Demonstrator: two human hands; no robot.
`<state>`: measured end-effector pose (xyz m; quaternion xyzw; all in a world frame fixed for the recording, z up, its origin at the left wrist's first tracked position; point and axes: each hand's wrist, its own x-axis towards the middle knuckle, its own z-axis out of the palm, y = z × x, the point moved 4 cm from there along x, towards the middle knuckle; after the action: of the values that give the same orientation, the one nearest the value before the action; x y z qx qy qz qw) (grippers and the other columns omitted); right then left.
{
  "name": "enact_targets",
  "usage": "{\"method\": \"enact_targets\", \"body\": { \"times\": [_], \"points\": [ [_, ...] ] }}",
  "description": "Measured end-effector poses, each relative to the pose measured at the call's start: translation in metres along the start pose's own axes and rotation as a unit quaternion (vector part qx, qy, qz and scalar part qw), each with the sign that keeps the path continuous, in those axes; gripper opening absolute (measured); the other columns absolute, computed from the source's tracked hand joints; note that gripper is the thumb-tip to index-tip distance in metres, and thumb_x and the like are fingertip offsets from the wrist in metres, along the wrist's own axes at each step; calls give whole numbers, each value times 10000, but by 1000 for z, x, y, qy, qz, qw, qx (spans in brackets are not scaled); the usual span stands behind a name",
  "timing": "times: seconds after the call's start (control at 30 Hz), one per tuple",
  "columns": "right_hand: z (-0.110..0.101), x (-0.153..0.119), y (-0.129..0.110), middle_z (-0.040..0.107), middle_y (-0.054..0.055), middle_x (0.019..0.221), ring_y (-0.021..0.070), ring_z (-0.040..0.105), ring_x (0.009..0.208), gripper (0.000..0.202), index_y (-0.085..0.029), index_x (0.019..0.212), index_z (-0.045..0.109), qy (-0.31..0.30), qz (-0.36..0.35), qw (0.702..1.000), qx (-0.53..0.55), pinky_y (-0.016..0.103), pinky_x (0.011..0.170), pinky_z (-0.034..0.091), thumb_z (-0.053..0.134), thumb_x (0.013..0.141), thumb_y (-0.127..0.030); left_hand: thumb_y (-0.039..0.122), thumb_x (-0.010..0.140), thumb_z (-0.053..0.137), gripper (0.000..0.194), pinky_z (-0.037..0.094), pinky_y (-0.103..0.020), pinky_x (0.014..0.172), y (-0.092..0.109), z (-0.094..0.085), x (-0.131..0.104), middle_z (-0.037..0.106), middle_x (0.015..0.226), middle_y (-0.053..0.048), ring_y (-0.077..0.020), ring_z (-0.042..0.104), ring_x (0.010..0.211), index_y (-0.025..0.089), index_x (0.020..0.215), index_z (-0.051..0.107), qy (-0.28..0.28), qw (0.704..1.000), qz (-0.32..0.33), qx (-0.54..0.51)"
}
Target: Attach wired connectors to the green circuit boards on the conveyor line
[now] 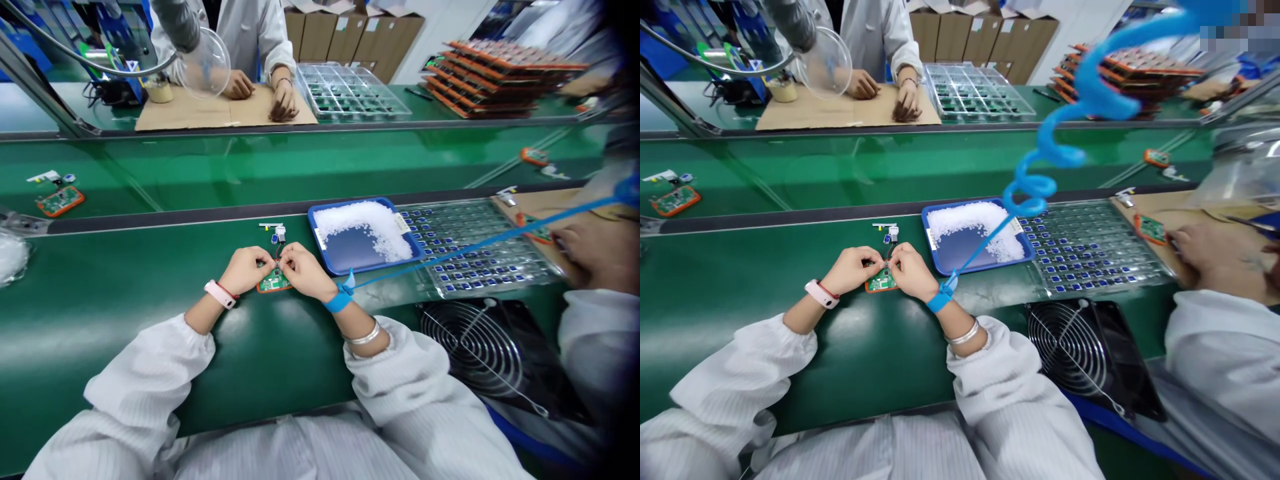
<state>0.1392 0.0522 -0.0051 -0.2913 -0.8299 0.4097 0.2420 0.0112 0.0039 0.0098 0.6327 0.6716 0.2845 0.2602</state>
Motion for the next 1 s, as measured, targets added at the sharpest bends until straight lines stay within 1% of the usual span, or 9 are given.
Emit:
{"method": "enact_targets", "body": {
  "times": [0.07, 0.13, 0.23, 0.33, 0.4, 0.47, 0.53, 0.67, 1.0],
  "points": [
    [0, 1, -4, 505, 48, 813, 144, 511, 776, 168, -160, 597, 505, 4, 0, 1000, -2, 292, 707, 432, 494, 751, -93, 226, 731, 586, 123, 458, -268, 670, -1, 0, 0, 697, 786, -21, -152, 619, 708, 170, 679, 682, -1, 1000, 1, -2],
    [-10, 1, -9, 516, 47, 824, 139, 516, 765, 145, -159, 624, 529, 10, -8, 1000, 4, 280, 681, 432, 501, 755, -101, 249, 733, 594, 118, 457, -267, 671, -3, -1, -2, 682, 784, -23, -149, 607, 710, 169, 697, 672, 11, 1000, 11, -7],
    [-46, 0, -8, 544, 56, 879, 146, 526, 800, 112, -166, 686, 561, 73, -28, 997, -10, 270, 659, 425, 509, 785, -158, 283, 760, 585, 135, 458, -271, 694, -4, -3, -6, 659, 820, -34, -151, 594, 751, 171, 785, 657, 26, 998, 57, -5],
    [-92, -4, 13, 554, 56, 827, 167, 518, 803, 104, -166, 686, 562, 172, 11, 982, -80, 293, 692, 411, 520, 780, -183, 281, 805, 539, 157, 458, -281, 733, -4, -3, -9, 652, 875, -46, -158, 591, 804, 176, 860, 642, 8, 994, 105, 2],
    [-106, -5, 33, 549, 49, 743, 176, 509, 766, 120, -164, 641, 557, 158, 54, 977, -130, 310, 714, 400, 525, 757, -160, 287, 825, 518, 167, 459, -287, 745, -4, -3, -10, 652, 888, -49, -161, 591, 815, 177, 871, 636, 1, 993, 116, 8],
    [-107, -5, 47, 548, 49, 700, 182, 504, 749, 134, -162, 611, 559, 121, 76, 976, -166, 317, 723, 394, 524, 737, -134, 291, 834, 511, 169, 461, -291, 755, -4, -3, -10, 654, 900, -51, -166, 593, 827, 181, 877, 632, 2, 993, 117, 13],
    [-102, -4, 53, 558, 55, 698, 189, 506, 753, 137, -159, 610, 571, 99, 77, 974, -190, 317, 725, 390, 518, 728, -115, 293, 836, 512, 167, 463, -296, 764, -4, -3, -10, 653, 911, -52, -170, 596, 837, 183, 886, 627, 3, 993, 116, 18],
    [-94, -3, 52, 579, 70, 711, 198, 516, 772, 145, -149, 618, 587, 86, 72, 971, -211, 314, 732, 388, 507, 725, -92, 289, 835, 516, 162, 459, -295, 770, -3, -3, -9, 650, 908, -50, -171, 596, 839, 180, 892, 622, 0, 993, 117, 22],
    [-90, -1, 55, 556, 79, 736, 168, 510, 747, 178, -122, 625, 594, 55, 51, 966, -247, 272, 729, 374, 466, 723, -47, 259, 836, 521, 144, 436, -282, 758, -5, 1, -10, 647, 882, -47, -160, 579, 822, 175, 877, 631, 4, 995, 104, -1]
  ]
}}
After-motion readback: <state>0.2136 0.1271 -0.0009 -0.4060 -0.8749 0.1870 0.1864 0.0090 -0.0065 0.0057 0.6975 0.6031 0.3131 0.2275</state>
